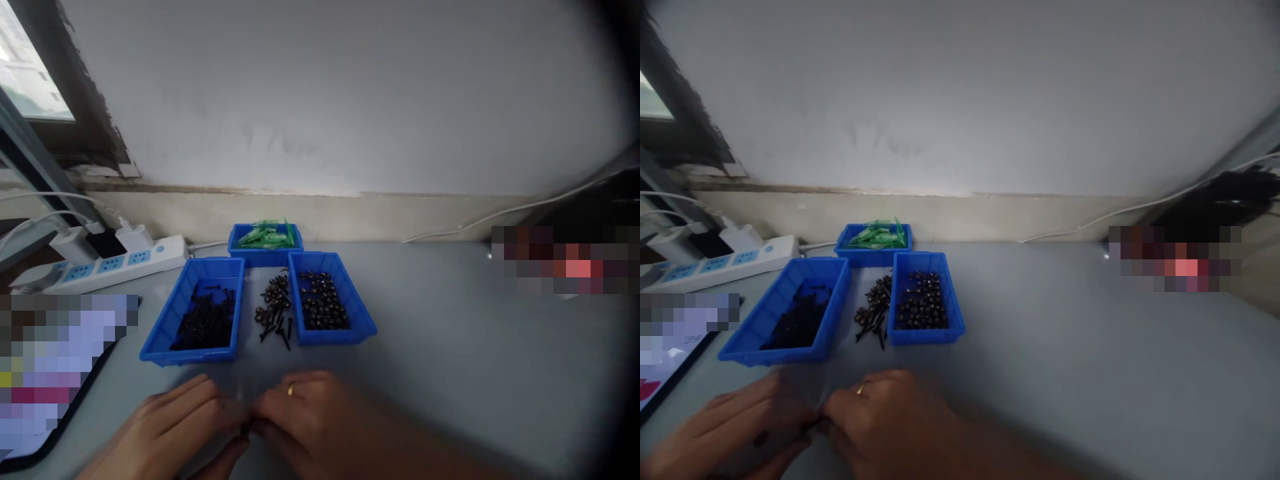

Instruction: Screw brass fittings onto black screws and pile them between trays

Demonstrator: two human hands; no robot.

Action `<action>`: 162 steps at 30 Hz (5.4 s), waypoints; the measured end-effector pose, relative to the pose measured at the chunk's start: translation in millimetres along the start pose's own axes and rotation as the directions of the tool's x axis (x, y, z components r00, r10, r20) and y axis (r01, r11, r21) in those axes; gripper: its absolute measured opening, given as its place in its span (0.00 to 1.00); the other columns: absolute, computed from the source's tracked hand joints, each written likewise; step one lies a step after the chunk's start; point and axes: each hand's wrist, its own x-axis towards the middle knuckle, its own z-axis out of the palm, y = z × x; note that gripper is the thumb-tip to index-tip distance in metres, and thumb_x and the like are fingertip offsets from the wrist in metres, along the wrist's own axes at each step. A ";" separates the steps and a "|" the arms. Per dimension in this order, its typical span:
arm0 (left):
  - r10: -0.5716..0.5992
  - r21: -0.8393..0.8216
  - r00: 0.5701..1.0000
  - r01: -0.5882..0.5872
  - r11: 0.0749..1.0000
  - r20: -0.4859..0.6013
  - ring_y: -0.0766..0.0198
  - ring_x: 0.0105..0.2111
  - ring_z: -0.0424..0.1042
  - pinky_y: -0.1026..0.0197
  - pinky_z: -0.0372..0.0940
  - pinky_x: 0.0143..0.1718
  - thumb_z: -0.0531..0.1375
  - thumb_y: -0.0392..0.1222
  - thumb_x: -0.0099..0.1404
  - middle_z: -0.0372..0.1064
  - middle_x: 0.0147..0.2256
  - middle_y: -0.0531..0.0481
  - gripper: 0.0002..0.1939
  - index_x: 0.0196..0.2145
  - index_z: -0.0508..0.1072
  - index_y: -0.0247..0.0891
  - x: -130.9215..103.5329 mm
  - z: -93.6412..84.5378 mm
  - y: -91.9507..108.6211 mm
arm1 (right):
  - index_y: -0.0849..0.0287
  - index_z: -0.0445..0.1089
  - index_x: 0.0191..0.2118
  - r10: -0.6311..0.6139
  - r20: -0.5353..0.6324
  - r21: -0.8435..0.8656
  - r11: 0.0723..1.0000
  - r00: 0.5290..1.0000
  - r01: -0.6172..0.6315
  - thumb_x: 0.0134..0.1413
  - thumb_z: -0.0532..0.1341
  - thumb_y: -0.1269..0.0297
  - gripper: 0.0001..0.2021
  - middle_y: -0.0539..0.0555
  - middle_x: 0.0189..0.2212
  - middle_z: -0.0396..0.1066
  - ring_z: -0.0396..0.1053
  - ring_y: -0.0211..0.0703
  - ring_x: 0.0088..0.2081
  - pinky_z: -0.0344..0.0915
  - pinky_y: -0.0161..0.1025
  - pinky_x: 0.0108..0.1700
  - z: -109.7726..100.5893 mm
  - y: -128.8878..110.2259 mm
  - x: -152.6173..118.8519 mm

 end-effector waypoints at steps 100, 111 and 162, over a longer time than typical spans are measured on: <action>-0.138 -0.053 0.947 0.160 0.986 0.290 0.68 0.23 0.70 0.64 0.59 0.22 0.47 0.39 0.73 0.66 0.26 0.58 0.11 0.32 0.64 0.44 -7.5 -7.2 -9.3 | 0.63 0.71 0.39 -0.041 -0.228 0.041 0.998 0.973 0.052 0.63 0.55 0.72 0.07 0.52 0.29 0.71 0.68 0.37 0.31 0.62 0.32 0.35 -13.3 -0.5 -3.7; -0.140 -0.057 0.949 0.162 0.985 0.282 0.68 0.23 0.70 0.64 0.59 0.22 0.47 0.39 0.73 0.66 0.26 0.58 0.11 0.33 0.64 0.43 -2.2 -8.0 -7.5 | 0.63 0.72 0.38 0.029 -0.143 0.041 0.999 0.989 -0.024 0.59 0.60 0.74 0.04 0.51 0.29 0.71 0.68 0.38 0.31 0.60 0.34 0.34 -9.6 4.0 -3.3; -0.102 -0.079 0.948 0.131 0.988 0.301 0.69 0.23 0.67 0.67 0.61 0.23 0.49 0.41 0.74 0.65 0.24 0.57 0.16 0.28 0.69 0.40 3.4 -9.0 1.4 | 0.61 0.68 0.31 -0.023 -0.074 0.015 1.000 0.997 0.024 0.64 0.57 0.70 0.08 0.48 0.26 0.69 0.67 0.35 0.29 0.60 0.32 0.32 -5.5 -1.6 -2.0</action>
